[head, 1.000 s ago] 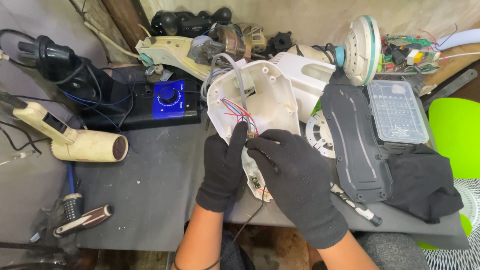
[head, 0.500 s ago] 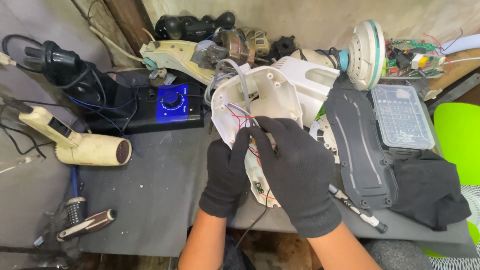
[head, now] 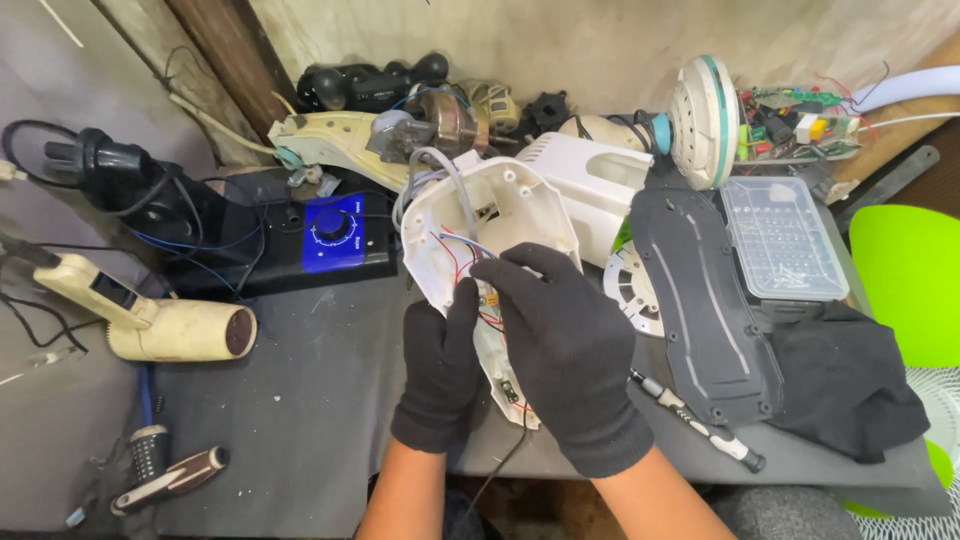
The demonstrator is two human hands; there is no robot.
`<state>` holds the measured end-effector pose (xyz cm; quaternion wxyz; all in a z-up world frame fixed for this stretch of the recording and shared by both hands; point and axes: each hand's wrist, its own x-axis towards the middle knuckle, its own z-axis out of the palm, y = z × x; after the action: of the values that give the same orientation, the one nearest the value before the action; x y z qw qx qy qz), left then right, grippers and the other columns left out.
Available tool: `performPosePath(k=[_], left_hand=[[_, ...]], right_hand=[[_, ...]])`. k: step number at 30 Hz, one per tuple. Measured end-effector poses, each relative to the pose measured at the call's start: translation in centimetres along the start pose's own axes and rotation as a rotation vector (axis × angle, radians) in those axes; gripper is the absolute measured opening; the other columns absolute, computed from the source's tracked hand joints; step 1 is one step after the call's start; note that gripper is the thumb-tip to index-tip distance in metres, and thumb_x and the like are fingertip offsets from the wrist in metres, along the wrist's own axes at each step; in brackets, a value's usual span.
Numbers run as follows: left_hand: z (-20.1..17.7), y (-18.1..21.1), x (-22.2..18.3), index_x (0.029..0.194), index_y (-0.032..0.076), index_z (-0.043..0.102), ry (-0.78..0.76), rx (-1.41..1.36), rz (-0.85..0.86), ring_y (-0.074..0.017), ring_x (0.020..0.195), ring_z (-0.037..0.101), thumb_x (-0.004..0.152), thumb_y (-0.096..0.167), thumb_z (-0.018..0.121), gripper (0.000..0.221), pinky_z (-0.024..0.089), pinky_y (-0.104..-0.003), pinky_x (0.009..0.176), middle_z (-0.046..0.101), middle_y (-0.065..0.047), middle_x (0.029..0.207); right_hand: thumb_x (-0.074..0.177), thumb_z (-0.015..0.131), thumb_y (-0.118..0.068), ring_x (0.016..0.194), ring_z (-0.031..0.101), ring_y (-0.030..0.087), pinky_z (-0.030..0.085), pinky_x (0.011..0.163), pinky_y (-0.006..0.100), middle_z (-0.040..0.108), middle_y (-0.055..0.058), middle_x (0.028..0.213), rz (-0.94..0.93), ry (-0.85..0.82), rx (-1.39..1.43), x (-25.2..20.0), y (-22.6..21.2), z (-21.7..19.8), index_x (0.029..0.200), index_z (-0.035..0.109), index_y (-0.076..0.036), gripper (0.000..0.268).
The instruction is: Inspecting and manipulating the internal wiring and circuit board of a fan base for repair
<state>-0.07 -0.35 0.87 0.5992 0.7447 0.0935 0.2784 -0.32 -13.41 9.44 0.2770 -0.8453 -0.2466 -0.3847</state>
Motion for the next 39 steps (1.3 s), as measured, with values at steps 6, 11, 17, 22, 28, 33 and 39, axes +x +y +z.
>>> performPosePath(k=[6, 11, 17, 22, 28, 33, 39], left_hand=[[-0.3, -6.6, 0.2, 0.133, 0.007, 0.066, 0.006, 0.414, 0.685, -0.028, 0.058, 0.044, 0.106, 0.004, 0.059, 0.028, 0.027, -0.044, 0.055, 0.045, -0.015, 0.066], [-0.5, -4.3, 0.5, 0.105, -0.002, 0.057, 0.056, 0.45, 0.66, -0.0288, 0.054, 0.044, 0.102, 0.009, 0.065, 0.013, 0.028, -0.043, 0.051, 0.045, -0.017, 0.064], [-0.7, -0.2, 0.4, 0.055, 0.007, 0.051, -0.057, 0.138, 0.179, -0.0167, 0.042, 0.04, 0.102, 0.028, 0.055, 0.052, 0.027, -0.042, 0.046, 0.042, -0.007, 0.043], [-0.9, 0.3, 0.4, 0.054, 0.011, 0.038, -0.065, 0.151, 0.266, -0.0151, 0.044, 0.033, 0.103, 0.025, 0.051, 0.053, 0.023, -0.041, 0.048, 0.034, -0.003, 0.045], [-0.9, -0.1, 0.5, 0.058, 0.012, 0.038, -0.069, 0.119, 0.315, -0.015, 0.046, 0.033, 0.103, 0.024, 0.047, 0.048, 0.021, -0.04, 0.049, 0.032, -0.003, 0.049], [-0.7, -1.2, 0.2, 0.057, 0.01, 0.049, -0.064, 0.141, 0.194, -0.0159, 0.044, 0.039, 0.104, 0.038, 0.046, 0.054, 0.025, -0.04, 0.046, 0.042, -0.007, 0.045], [-0.9, -0.7, 0.4, 0.062, 0.01, 0.052, -0.08, 0.15, 0.249, -0.0175, 0.047, 0.044, 0.104, 0.039, 0.045, 0.052, 0.028, -0.04, 0.047, 0.046, -0.007, 0.049]], right_hand=[[0.098, 0.063, -0.008, 0.077, 0.069, 0.023, 0.051, 0.061, 0.038, 0.072, 0.002, 0.115, -0.057, -0.037, -0.036, 0.1, -0.2, -0.4, 0.121, 0.075, -0.021, 0.029], [0.096, 0.066, -0.011, 0.08, 0.07, 0.026, 0.051, 0.059, 0.041, 0.072, 0.006, 0.118, -0.029, -0.089, 0.047, 0.4, -0.4, -0.6, 0.119, 0.074, -0.018, 0.025], [0.095, 0.061, -0.015, 0.084, 0.066, 0.033, 0.051, 0.062, 0.046, 0.065, 0.008, 0.134, -0.084, -0.222, -0.026, 0.0, -0.1, -0.3, 0.13, 0.066, -0.022, 0.036], [0.097, 0.064, -0.022, 0.07, 0.062, 0.031, 0.049, 0.054, 0.044, 0.068, 0.012, 0.125, -0.102, -0.154, -0.147, 0.5, -1.1, -0.6, 0.115, 0.068, -0.017, 0.019], [0.099, 0.06, -0.025, 0.072, 0.061, 0.032, 0.047, 0.055, 0.047, 0.065, 0.01, 0.134, -0.055, -0.162, -0.123, 1.0, -1.2, 0.0, 0.109, 0.066, -0.019, 0.013], [0.103, 0.052, -0.039, 0.076, 0.066, 0.037, 0.05, 0.061, 0.051, 0.064, 0.011, 0.141, 0.12, -0.278, -0.04, 1.8, -2.1, 0.2, 0.096, 0.079, -0.018, 0.035], [0.087, 0.071, -0.04, 0.072, 0.069, 0.032, 0.047, 0.052, 0.045, 0.076, 0.003, 0.114, 0.234, -0.15, -0.104, 2.9, -2.9, 1.6, 0.07, 0.081, -0.025, 0.025]])
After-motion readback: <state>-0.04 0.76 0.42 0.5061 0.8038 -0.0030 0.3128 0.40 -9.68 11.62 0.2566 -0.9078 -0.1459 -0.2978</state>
